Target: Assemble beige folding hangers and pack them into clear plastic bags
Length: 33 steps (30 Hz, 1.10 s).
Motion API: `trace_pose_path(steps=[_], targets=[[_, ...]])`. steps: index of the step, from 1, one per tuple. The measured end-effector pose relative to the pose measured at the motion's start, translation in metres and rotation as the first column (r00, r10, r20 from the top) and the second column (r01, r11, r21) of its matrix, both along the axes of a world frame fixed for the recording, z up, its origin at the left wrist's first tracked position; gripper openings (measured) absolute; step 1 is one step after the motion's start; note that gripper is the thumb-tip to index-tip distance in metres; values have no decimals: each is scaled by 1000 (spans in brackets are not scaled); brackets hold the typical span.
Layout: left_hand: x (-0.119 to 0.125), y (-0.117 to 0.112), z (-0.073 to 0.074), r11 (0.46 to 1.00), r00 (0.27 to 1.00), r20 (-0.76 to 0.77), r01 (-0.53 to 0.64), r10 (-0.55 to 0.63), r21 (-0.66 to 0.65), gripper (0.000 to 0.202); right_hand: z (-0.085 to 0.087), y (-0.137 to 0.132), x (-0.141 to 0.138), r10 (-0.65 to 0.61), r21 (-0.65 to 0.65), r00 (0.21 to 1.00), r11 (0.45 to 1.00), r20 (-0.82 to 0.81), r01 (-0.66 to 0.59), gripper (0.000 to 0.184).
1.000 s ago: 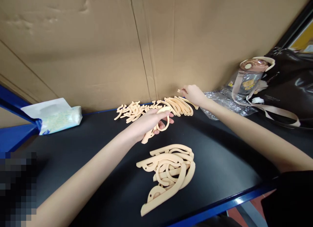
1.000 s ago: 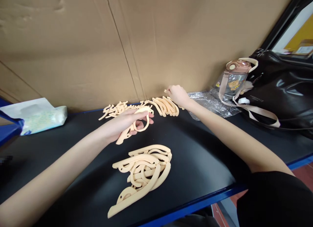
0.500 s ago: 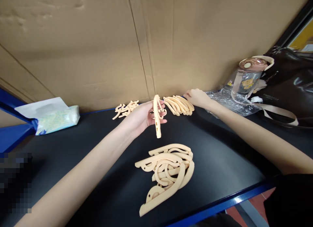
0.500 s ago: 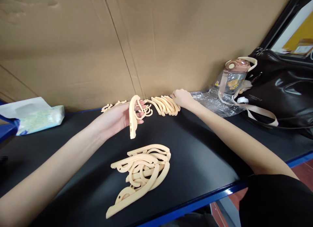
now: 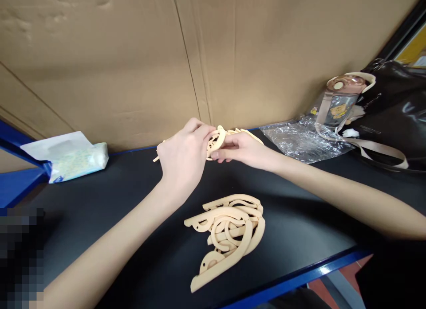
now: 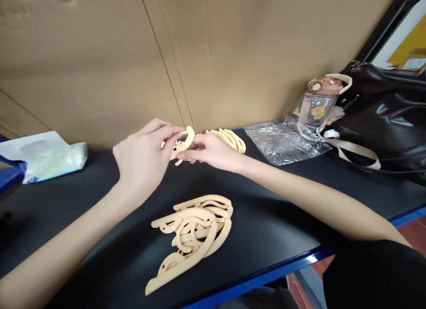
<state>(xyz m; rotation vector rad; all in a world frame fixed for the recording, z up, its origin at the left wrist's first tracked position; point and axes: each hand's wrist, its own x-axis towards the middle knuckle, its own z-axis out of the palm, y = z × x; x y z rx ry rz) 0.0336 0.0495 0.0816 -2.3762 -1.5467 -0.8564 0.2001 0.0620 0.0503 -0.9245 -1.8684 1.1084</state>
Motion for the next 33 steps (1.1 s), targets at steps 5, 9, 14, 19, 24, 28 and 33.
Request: trace_pose_path(steps=[5,9,14,19,24,28,33], targets=[[-2,0,5,999,999,37,-30,30,25,25,10,5,10,-213,-103,972,974,-100,203,12],[-2,3,5,1000,996,89,12,-10,-19,21,8,3,6,-169,-104,979,982,-115,158,23],[-4,4,12,988,986,163,62,-39,-140,15,5,5,11,-257,197,965,945,-59,263,14],[-5,11,15,906,933,331,257,-141,-337,29,11,4,26,-618,747,710,635,338,197,29],[-4,22,4,811,858,491,390,-149,-435,29,7,5,27,-682,790,527,612,508,31,33],[-3,26,-2,791,850,494,427,-185,-438,30,14,7,28,-483,648,705,760,520,43,33],[-8,28,1,889,927,306,315,-214,-331,32,29,10,41,-304,459,845,885,440,79,29]])
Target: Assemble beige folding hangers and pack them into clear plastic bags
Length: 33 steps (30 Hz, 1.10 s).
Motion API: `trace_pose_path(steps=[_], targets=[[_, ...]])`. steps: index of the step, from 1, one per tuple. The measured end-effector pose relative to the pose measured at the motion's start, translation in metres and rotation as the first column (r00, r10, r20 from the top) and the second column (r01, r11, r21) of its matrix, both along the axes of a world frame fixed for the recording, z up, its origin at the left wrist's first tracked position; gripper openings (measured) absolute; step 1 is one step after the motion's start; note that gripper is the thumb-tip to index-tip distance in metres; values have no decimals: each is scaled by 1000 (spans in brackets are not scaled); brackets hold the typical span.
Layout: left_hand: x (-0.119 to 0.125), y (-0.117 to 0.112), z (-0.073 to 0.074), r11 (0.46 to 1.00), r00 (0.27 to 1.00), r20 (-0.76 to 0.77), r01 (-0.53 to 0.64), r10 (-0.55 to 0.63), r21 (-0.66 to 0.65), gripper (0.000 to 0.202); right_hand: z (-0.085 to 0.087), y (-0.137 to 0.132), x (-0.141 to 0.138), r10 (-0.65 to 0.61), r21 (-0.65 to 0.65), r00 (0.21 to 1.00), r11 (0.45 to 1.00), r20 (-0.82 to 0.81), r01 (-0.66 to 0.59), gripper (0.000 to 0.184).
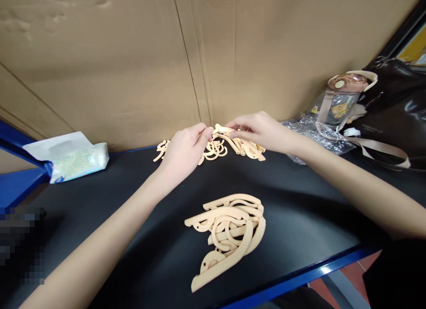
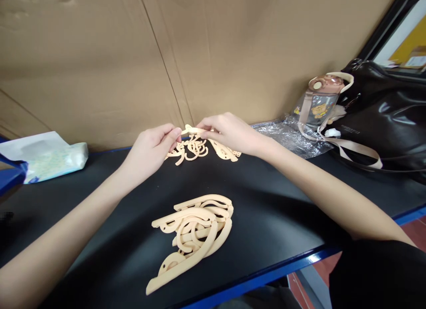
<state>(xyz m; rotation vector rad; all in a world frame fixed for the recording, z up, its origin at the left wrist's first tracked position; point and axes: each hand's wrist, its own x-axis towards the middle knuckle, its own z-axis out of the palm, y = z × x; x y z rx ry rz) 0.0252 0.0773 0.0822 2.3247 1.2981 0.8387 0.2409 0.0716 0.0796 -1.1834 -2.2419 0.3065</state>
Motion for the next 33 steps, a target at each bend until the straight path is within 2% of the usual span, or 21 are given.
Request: trace_pose_path(steps=[4,6,8,10,12,14,15,16,18,20,23,26,28,31,33], targets=[[-4,-1,5,987,997,-73,-21,33,157,31,8,3,10,15,-201,964,977,-266,-70,26],[-3,-3,7,988,1000,-22,-5,9,152,29,10,2,11,25,-180,958,981,-286,-79,28],[0,-5,9,999,993,112,35,-37,23,27,10,-2,8,-7,-12,989,1000,-145,5,30],[4,-7,10,976,961,275,98,-41,-197,26,8,-7,2,-132,260,983,961,126,96,31],[8,-10,10,913,929,370,172,-24,-371,26,3,-12,-6,-293,449,878,888,377,103,32],[12,-11,7,886,931,362,210,-51,-414,27,-3,-15,-15,-374,477,774,872,511,106,30],[14,-12,4,904,945,319,197,-72,-379,29,-7,-16,-19,-384,449,756,883,530,134,28],[16,-12,0,934,963,256,164,-82,-318,31,-10,-16,-23,-379,396,775,900,506,182,25],[20,-12,-8,985,991,123,72,-53,-155,34,-16,-16,-29,-346,232,860,933,374,275,20],[22,-12,-15,999,999,39,6,-4,-38,34,-18,-11,-29,-316,67,926,949,209,308,13],[23,-10,-24,1000,1000,0,-19,19,-12,33,-13,2,-15,-328,-84,943,940,49,331,14],[22,6,-30,997,999,-29,-36,35,-65,35,-8,19,7,-378,-232,908,914,-180,334,23],[20,23,-35,989,996,-45,-83,78,-119,37,-6,26,15,-392,-323,844,904,-366,280,27],[17,47,-41,966,976,-59,-215,209,-140,29,-7,29,16,-387,-383,755,903,-529,194,25],[15,54,-42,951,961,-24,-276,276,-140,29,-7,28,12,-377,-392,715,907,-588,156,23]])
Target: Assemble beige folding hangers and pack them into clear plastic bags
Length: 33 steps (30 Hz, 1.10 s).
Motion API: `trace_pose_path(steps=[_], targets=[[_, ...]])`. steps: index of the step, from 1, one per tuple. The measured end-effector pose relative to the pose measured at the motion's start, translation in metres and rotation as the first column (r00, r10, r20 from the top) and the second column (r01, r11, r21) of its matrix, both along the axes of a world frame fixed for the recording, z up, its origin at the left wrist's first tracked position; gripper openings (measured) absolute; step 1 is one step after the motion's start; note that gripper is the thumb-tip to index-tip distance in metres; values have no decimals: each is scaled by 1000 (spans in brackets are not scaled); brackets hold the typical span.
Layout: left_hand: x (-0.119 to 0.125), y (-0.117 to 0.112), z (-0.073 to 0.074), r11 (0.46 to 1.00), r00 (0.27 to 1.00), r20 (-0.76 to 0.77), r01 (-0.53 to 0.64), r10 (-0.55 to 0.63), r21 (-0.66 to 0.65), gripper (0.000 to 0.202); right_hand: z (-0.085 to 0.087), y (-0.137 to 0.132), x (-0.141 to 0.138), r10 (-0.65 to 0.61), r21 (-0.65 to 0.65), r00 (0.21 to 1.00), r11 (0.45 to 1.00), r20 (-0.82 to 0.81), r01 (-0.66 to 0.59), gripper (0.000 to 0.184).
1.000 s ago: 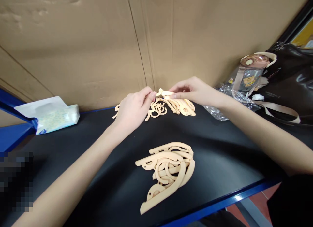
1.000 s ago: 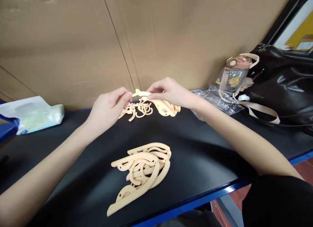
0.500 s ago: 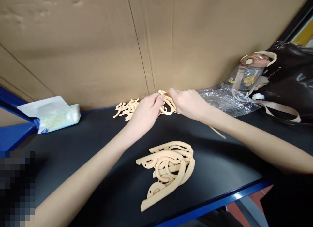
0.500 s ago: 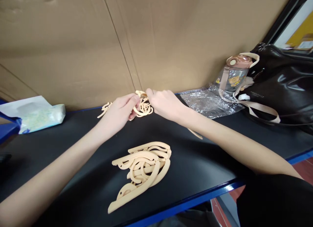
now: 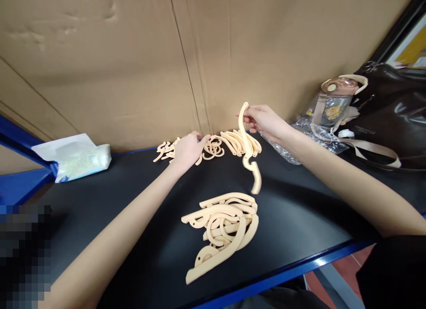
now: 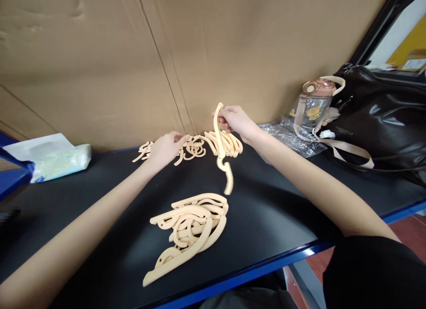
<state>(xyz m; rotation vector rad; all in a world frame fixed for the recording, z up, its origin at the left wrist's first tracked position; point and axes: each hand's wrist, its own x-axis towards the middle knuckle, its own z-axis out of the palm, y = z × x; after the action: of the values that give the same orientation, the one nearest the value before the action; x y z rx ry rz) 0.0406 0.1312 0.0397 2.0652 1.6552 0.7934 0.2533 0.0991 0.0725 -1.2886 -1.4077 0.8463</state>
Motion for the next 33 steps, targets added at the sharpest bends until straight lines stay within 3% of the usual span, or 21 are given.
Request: trace_pose_path(steps=[3,5,8,9,11,13,14,16,17,18,22,25,27,30,33], targets=[[-2,-5,3,997,993,104,54,-48,-59,49,-1,0,-2,-16,13,995,1000,-95,17,21],[-3,-13,7,957,956,245,210,-159,-198,62,-3,2,1,-42,31,996,999,-85,44,17],[-2,-22,13,847,842,498,410,-209,-338,41,-9,7,8,-112,133,970,988,218,84,13],[-1,-24,14,835,814,547,429,-193,-344,31,-11,8,10,-144,177,933,980,329,89,12],[2,-27,16,861,810,563,397,-164,-319,23,-14,6,12,-197,252,867,964,458,86,9],[4,-30,18,880,817,557,368,-151,-301,24,-17,2,9,-234,342,727,940,646,-2,4],[5,-32,18,885,822,550,359,-149,-296,25,-18,-2,6,-249,373,593,923,766,-93,4],[7,-34,19,888,831,536,350,-149,-297,25,-20,-9,-4,-262,343,281,892,923,-294,15],[7,-35,19,885,835,529,354,-153,-303,26,-21,-13,-9,-250,298,175,885,952,-358,18],[8,-36,19,877,837,523,365,-162,-313,26,-22,-16,-14,-224,259,136,885,965,-387,21],[15,-40,14,847,848,482,412,-221,-336,25,-27,-27,-31,-137,198,187,910,973,-364,27],[25,-52,5,893,872,422,374,-247,-251,29,-30,-26,-33,-95,177,261,934,961,-310,24],[31,-64,-1,910,884,359,378,-301,-170,29,-30,-19,-26,-59,155,341,952,938,-262,20],[33,-74,1,878,873,240,461,-424,-126,23,-30,0,-2,-30,124,497,980,867,-157,18],[18,-57,14,896,902,142,425,-407,-127,21,-34,19,25,-94,114,641,993,762,10,33]])
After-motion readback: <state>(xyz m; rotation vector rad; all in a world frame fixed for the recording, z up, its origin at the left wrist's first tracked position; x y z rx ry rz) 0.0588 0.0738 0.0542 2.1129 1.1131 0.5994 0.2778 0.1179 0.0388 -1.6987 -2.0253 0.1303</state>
